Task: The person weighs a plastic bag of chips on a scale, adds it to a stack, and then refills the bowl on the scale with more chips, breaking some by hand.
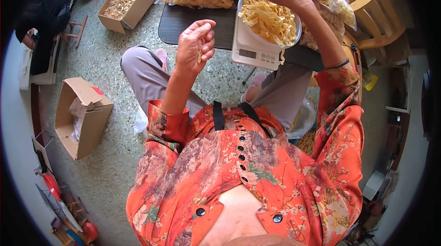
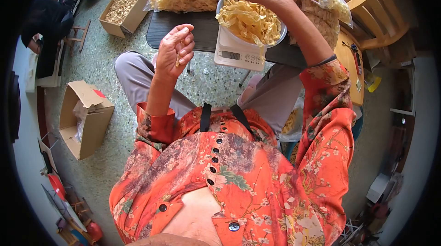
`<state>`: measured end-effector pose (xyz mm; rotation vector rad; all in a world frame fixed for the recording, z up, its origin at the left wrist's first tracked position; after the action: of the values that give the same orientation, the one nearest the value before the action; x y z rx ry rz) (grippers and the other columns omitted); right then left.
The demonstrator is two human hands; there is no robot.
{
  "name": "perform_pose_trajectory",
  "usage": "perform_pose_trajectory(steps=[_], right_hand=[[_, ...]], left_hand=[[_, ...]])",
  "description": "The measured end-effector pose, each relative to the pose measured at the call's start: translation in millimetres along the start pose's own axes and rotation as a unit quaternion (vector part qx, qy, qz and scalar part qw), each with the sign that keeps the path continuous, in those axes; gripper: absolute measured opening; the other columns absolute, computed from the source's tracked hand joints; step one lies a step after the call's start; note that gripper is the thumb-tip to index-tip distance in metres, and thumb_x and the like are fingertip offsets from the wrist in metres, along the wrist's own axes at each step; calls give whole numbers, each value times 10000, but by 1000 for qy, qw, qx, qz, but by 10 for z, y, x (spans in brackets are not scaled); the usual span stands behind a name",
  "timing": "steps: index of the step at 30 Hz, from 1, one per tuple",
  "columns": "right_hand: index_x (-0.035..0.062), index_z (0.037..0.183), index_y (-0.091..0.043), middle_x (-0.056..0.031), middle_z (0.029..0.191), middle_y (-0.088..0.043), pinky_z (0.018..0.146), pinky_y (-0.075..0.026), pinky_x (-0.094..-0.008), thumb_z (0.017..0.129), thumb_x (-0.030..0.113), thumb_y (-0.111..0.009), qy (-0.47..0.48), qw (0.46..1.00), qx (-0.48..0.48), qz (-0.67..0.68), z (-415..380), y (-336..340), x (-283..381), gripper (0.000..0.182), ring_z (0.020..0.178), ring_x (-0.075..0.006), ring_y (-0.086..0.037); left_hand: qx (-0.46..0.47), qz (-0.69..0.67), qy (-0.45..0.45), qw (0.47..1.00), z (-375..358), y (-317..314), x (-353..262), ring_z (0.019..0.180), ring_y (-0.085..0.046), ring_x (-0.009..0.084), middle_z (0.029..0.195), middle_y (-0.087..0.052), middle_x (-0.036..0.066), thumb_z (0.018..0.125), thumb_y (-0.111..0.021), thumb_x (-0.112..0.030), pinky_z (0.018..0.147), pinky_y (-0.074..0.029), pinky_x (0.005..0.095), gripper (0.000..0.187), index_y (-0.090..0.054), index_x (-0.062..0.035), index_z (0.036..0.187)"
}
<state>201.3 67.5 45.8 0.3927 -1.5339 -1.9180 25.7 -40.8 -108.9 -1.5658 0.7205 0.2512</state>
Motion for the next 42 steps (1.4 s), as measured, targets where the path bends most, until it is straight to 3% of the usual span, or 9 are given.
perform_pose_trajectory(steps=[7, 11, 14, 18, 21, 24, 28, 32, 42], right_hand=[[90, 743, -763, -157, 765, -716, 722, -563, -439, 779, 497, -715, -91, 988, 79, -101, 135, -222, 58, 411, 789, -337, -709], [103, 739, -763, -140, 769, -723, 725, -565, -420, 726, 383, -755, -92, 995, 35, 27, 123, -269, 2, 281, 774, -315, -711], [99, 731, -759, -135, 756, -721, 734, -561, -407, 727, 351, -756, -109, 994, -16, -15, 128, -348, -105, 252, 771, -294, -712], [93, 738, -759, -145, 733, -710, 714, -555, -402, 743, 341, -739, -130, 989, 28, 66, 109, -330, -162, 248, 729, -294, -705], [69, 723, -747, -116, 659, -687, 629, -528, -359, 772, 330, -738, -96, 990, -55, 83, 50, -137, -79, 266, 626, -228, -675], [24, 730, -712, -2, 620, -629, 537, -429, -248, 858, 251, -734, -107, 947, -78, 294, -177, 41, -76, 261, 597, -61, -574], [22, 861, -704, 27, 687, -634, 526, -432, -216, 923, 117, -691, -125, 917, -134, 354, -368, 179, -77, 115, 595, -55, -567], [18, 934, -686, 6, 737, -652, 544, -457, -209, 954, 142, -686, -127, 884, -207, 400, -519, 246, -196, 125, 619, -56, -581], [24, 937, -670, -4, 763, -660, 541, -464, -190, 973, 126, -660, -106, 821, -322, 460, -630, 462, -250, 108, 612, -52, -586]], left_hand=[[-14, 50, -5, 999, 9, 76, 102, 478, -437, 80, 751, -527, 33, 997, -570, -117, 342, -359, 216, 160, -590, 1, 1104], [-9, 52, -10, 999, 45, 130, 135, 487, -436, 80, 766, -546, 37, 1001, -563, -114, 356, -363, 216, 152, -599, -3, 1098], [-19, 64, -12, 998, 47, 157, 131, 492, -437, 82, 772, -551, 37, 1002, -563, -115, 363, -365, 217, 148, -605, -6, 1093], [-25, 67, -10, 997, 54, 159, 132, 499, -440, 82, 781, -555, 38, 1002, -564, -115, 369, -369, 218, 146, -607, -9, 1093], [-25, 67, -12, 997, 61, 193, 131, 511, -450, 83, 786, -555, 41, 1002, -563, -115, 375, -380, 220, 148, -605, -8, 1096], [-27, 69, -8, 997, 90, 232, 154, 518, -459, 88, 791, -556, 46, 1003, -558, -110, 377, -390, 224, 149, -602, -6, 1100], [-28, 65, -7, 997, 115, 250, 155, 519, -465, 97, 788, -555, 52, 1005, -552, -104, 376, -396, 228, 149, -597, -4, 1106], [-38, 78, -13, 996, 146, 246, 150, 513, -465, 99, 778, -558, 55, 1000, -558, -102, 370, -395, 230, 150, -595, -4, 1108], [-38, 86, -20, 995, 170, 75, 91, 477, -474, 78, 736, -572, 33, 993, -568, -108, 351, -377, 225, 115, -603, -22, 1061]])
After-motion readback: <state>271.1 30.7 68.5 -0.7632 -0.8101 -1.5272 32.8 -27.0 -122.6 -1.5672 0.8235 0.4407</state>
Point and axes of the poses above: each hand's wrist, its own z-axis towards the middle knuckle, its own y-axis out of the back of the hand, x = y × z, the point moved 6 cm from there along z, towards the middle knuckle
